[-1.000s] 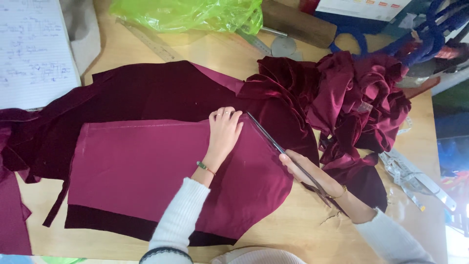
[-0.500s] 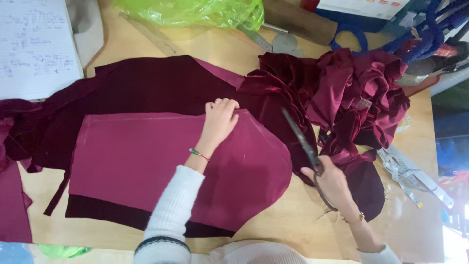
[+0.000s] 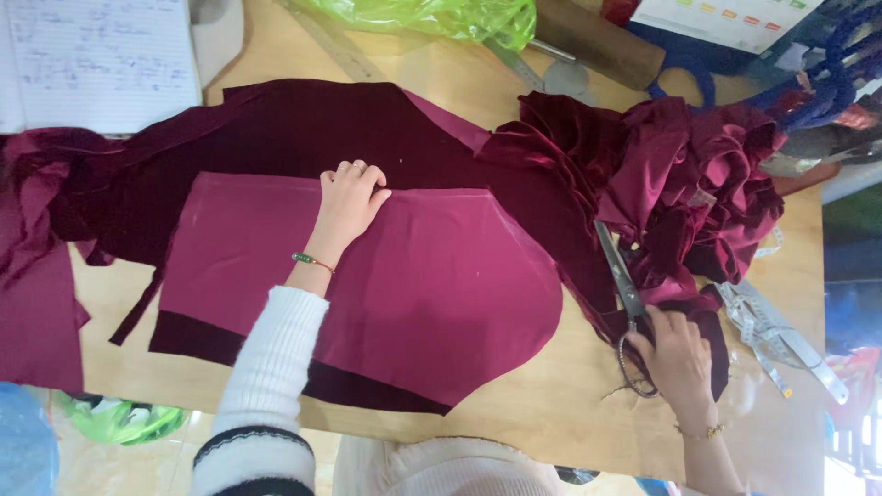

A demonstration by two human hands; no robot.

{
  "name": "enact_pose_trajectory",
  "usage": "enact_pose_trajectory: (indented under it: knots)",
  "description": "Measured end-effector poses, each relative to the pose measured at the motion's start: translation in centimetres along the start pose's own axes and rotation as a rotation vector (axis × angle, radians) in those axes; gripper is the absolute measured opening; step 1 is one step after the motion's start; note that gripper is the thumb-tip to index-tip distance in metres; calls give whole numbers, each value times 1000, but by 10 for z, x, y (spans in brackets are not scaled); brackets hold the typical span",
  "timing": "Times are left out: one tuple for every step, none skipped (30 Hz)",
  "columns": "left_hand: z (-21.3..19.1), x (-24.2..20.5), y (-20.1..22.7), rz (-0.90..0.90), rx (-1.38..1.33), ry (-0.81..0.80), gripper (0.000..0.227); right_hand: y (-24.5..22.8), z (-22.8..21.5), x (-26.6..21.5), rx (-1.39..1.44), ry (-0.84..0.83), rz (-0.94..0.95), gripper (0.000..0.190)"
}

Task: The person uses large shears to cut a piece of maroon velvet fabric laid out on a wooden table. They follow a pattern or marked line, cutting along the edges to separate the desired shape from the larger piece of material.

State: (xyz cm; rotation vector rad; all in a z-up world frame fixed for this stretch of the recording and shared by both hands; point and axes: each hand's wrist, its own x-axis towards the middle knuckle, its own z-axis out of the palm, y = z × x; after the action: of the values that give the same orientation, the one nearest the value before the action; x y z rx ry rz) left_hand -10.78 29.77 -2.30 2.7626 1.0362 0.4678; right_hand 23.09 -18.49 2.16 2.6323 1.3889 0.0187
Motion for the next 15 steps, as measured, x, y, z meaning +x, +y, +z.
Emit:
enact_pose_trajectory:
  knots:
    - [3, -1, -4, 1, 1, 0, 17, -12, -9, 7, 1, 1, 1, 62]
    - [5, -3, -8, -24, -9, -38, 18, -24, -19, 14, 62, 31, 17, 54]
    - [7, -2, -13, -45, -19, -76, 24, -36, -29, 22, 123, 62, 36, 45]
    - [7, -1, -15, -41, -19, -75, 24, -59, -34, 36, 123, 64, 40, 45]
    - [7, 0, -19, -16, -16, -73, 25, -82, -39, 51, 309, 87, -36, 36]
    - [8, 1, -23, 10, -13, -71, 25, -105, -44, 66, 495, 111, -114, 28]
    - [11, 3, -26, 16, -12, -71, 25, -132, -52, 83, 497, 115, -109, 28]
    - [13, 5, -30, 20, -37, -86, 26, -158, -61, 100, 606, 102, -188, 25]
    - [16, 9, -34, 26, -62, -104, 27, -185, -71, 119, 714, 89, -266, 22]
    - [15, 10, -35, 34, -63, -104, 27, -201, -65, 141, 715, 93, -259, 22]
    - [14, 12, -36, 34, -87, -126, 25, -216, -60, 164, 733, 89, -288, 21]
    - [13, 15, -37, 34, -111, -147, 23, -232, -55, 188, 752, 84, -317, 21]
    - [14, 16, -38, 46, -108, -145, 23, -239, -48, 203, 753, 94, -309, 21]
    - [15, 18, -38, 49, -132, -149, 20, -247, -42, 219, 756, 61, -316, 27]
    - [18, 18, -38, 51, -158, -156, 18, -253, -34, 233, 758, 25, -322, 33]
